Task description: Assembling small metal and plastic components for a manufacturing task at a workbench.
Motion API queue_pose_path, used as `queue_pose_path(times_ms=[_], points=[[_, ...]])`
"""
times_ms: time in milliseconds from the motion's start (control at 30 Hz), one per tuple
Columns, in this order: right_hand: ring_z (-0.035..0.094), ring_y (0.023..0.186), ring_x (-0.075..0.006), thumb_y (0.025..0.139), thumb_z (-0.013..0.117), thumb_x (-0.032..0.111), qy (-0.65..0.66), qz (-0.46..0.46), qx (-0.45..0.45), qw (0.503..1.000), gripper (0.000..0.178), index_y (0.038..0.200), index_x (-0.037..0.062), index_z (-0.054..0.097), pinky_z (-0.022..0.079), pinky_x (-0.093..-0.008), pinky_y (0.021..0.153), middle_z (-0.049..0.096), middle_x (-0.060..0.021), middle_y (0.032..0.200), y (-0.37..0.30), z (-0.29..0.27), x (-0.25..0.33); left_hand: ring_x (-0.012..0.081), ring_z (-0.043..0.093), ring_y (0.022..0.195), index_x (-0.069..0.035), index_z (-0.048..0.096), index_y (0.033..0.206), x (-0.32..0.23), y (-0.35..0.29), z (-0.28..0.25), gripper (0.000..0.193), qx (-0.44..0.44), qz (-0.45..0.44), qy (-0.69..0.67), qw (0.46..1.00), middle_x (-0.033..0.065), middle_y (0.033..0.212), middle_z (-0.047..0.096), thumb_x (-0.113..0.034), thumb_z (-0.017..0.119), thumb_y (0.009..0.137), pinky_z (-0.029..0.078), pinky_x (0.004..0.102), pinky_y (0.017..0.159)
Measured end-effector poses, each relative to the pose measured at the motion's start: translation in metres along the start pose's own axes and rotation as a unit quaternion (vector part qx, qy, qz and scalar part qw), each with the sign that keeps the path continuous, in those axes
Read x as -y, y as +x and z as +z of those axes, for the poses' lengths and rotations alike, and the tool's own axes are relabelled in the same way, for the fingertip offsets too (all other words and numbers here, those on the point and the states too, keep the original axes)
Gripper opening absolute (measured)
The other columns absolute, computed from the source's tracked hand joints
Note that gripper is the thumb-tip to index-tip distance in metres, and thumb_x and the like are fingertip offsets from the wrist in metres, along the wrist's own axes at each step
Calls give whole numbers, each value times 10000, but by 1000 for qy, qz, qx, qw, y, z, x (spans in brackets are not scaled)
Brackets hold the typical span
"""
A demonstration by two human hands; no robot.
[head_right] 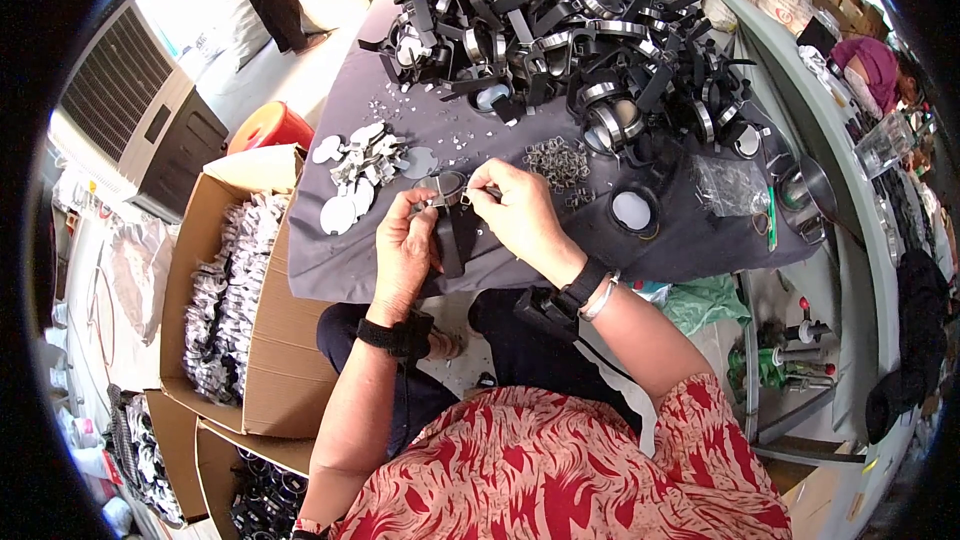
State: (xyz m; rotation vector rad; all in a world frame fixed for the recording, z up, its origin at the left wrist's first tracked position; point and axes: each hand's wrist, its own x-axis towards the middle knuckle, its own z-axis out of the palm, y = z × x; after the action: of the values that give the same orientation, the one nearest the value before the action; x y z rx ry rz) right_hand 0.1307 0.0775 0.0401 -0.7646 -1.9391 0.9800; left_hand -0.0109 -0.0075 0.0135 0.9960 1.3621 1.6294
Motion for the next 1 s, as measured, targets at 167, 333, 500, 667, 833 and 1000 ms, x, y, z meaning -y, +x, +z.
queue_pose_path(times_ms=[167, 333, 500, 667, 833, 1000], points=[[587, 608, -135, 790, 640, 9, 64, 31, 41, 997, 61, 807, -1, 582, 451, -288, 545, 595, -58, 657, -5, 7, 4, 32, 387, 379, -53, 535, 1052, 2, 0, 0, 143, -2, 7, 6, 1000, -45, 531, 459, -84, 463, 932, 346, 198, 347], [593, 637, -195, 782, 639, -9, 16, -139, -9, 990, 66, 801, -2, 576, 449, -296, 548, 579, -83, 711, -4, 22, -11, 20, 406, 408, -56, 547, 1046, 1, 0, -2, 132, 4, 8, -1, 1000, -45, 566, 467, -88, 486, 933, 344, 199, 364], [599, 646, -255, 780, 629, -26, -9, -208, -38, 977, 69, 794, -1, 566, 462, -328, 557, 565, -100, 723, -1, 32, -17, 26, 415, 410, -44, 547, 1054, 2, 0, -5, 147, -3, 2, 11, 1000, -36, 576, 483, -79, 478, 928, 349, 201, 364], [604, 654, -299, 777, 633, -14, -48, -204, -39, 977, 86, 770, 11, 551, 467, -359, 552, 565, -107, 717, -1, 27, -13, 30, 424, 423, -43, 550, 1062, 0, -1, 0, 168, -6, 2, -16, 1000, -30, 595, 507, -44, 521, 897, 349, 202, 369], [591, 639, -312, 776, 621, 5, -28, -222, -25, 974, 61, 773, 10, 560, 457, -361, 546, 555, -121, 715, -1, 25, -10, 4, 441, 546, -43, 563, 1014, 7, -2, 3, 149, -38, 27, -3, 999, -38, 680, 564, 7, 517, 882, 342, 172, 452], [596, 658, -330, 809, 601, 54, -45, -214, -9, 976, 47, 820, 35, 559, 468, -405, 547, 560, -112, 756, -13, 18, 4, 6, 436, 610, -30, 545, 1002, 12, -6, 3, 139, -56, 59, 7, 997, -21, 727, 580, 27, 497, 885, 341, 165, 528]])
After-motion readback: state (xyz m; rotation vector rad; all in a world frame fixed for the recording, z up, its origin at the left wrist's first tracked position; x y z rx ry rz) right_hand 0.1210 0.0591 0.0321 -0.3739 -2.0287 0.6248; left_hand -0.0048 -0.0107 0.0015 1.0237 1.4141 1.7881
